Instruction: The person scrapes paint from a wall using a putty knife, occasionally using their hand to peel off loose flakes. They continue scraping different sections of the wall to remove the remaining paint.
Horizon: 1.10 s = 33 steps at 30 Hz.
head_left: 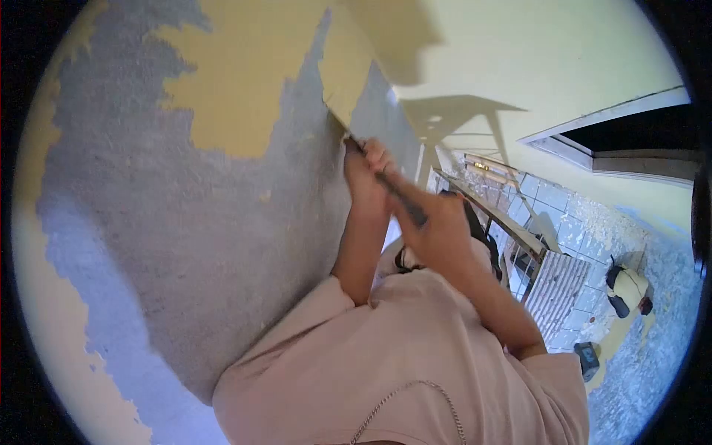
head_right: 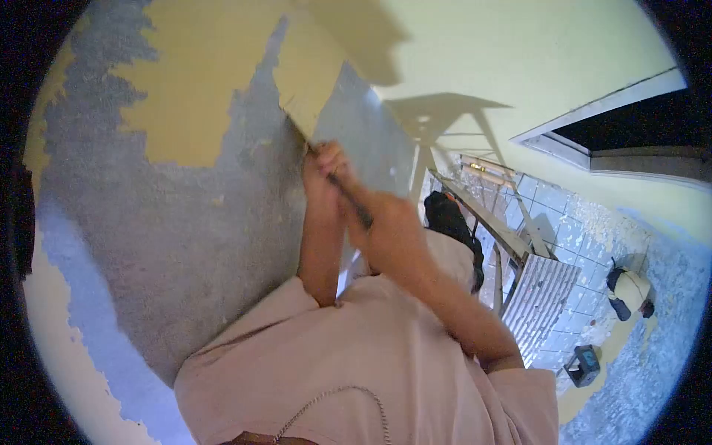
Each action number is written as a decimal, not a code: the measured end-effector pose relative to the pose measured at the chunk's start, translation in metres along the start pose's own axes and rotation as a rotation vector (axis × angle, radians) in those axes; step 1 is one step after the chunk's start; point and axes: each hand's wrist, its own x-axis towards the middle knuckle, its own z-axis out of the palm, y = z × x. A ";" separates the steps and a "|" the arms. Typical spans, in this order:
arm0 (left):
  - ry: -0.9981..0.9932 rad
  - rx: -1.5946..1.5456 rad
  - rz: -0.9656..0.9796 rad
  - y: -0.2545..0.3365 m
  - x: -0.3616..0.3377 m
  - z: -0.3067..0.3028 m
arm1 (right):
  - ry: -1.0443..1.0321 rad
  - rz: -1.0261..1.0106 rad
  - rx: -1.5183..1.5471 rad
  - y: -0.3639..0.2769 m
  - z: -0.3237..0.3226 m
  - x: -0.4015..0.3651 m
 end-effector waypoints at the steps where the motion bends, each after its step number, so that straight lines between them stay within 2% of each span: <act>1: -0.020 0.016 -0.007 0.010 0.004 -0.002 | 0.026 -0.007 0.002 -0.006 0.003 0.003; 3: -0.618 -0.317 -0.280 0.017 0.003 -0.016 | -0.006 -0.046 -0.065 -0.017 0.011 0.000; 4: -0.702 -0.057 -0.102 0.021 0.019 -0.011 | 0.064 -0.083 -0.172 -0.008 0.024 0.014; 5: -0.471 0.183 0.047 0.021 0.028 -0.007 | 0.052 -0.068 -0.162 -0.006 0.025 0.014; 7: -0.348 0.000 0.079 0.002 0.010 0.018 | 0.002 -0.020 -0.162 -0.010 0.002 0.035; 8: -0.357 -0.003 0.081 0.001 0.008 0.010 | -0.029 0.025 -0.132 -0.010 -0.006 0.026; 10: -0.336 -0.138 -0.095 0.004 0.013 -0.011 | 0.019 -0.050 -0.071 0.002 -0.003 0.010; 11: -0.328 -0.133 -0.099 0.004 0.018 -0.015 | 0.057 -0.110 -0.004 0.006 0.001 0.005; 13: -0.417 -0.096 -0.031 0.004 0.023 -0.009 | 0.030 -0.050 -0.098 0.009 0.005 0.012; 14: -0.098 -0.070 0.042 -0.002 0.031 0.005 | 0.048 -0.005 -0.077 0.014 0.006 0.021; 17: -0.141 -0.076 0.104 -0.011 0.042 -0.008 | 0.028 0.023 -0.078 0.027 0.001 0.025; 18: 0.002 -0.038 0.122 -0.014 0.038 -0.012 | 0.011 0.015 0.041 0.035 0.005 0.018; 19: 0.012 -0.034 0.117 -0.019 0.034 -0.020 | -0.008 0.005 0.164 0.040 0.006 0.011; 20: 0.030 -0.042 0.124 -0.024 0.029 -0.033 | -0.116 0.165 0.272 0.043 0.003 0.005; 23: 0.123 -0.158 0.106 -0.035 0.019 -0.064 | -0.234 0.262 0.359 0.063 0.007 -0.009; 25: 0.159 -0.261 0.114 -0.037 0.008 -0.066 | -0.293 0.253 0.349 0.060 0.002 -0.012; 27: 0.122 -0.301 0.077 -0.032 0.000 -0.071 | -0.348 0.249 0.337 0.054 0.000 -0.016; 30: 0.080 -0.408 0.018 -0.030 -0.006 -0.062 | -0.344 0.332 0.486 0.046 0.001 -0.014; 32: 0.096 -0.478 0.006 -0.030 -0.008 -0.063 | -0.370 0.904 0.948 0.043 0.000 -0.008; 33: -0.001 -0.436 0.024 -0.030 -0.007 -0.066 | -0.373 0.907 0.952 0.037 0.000 -0.007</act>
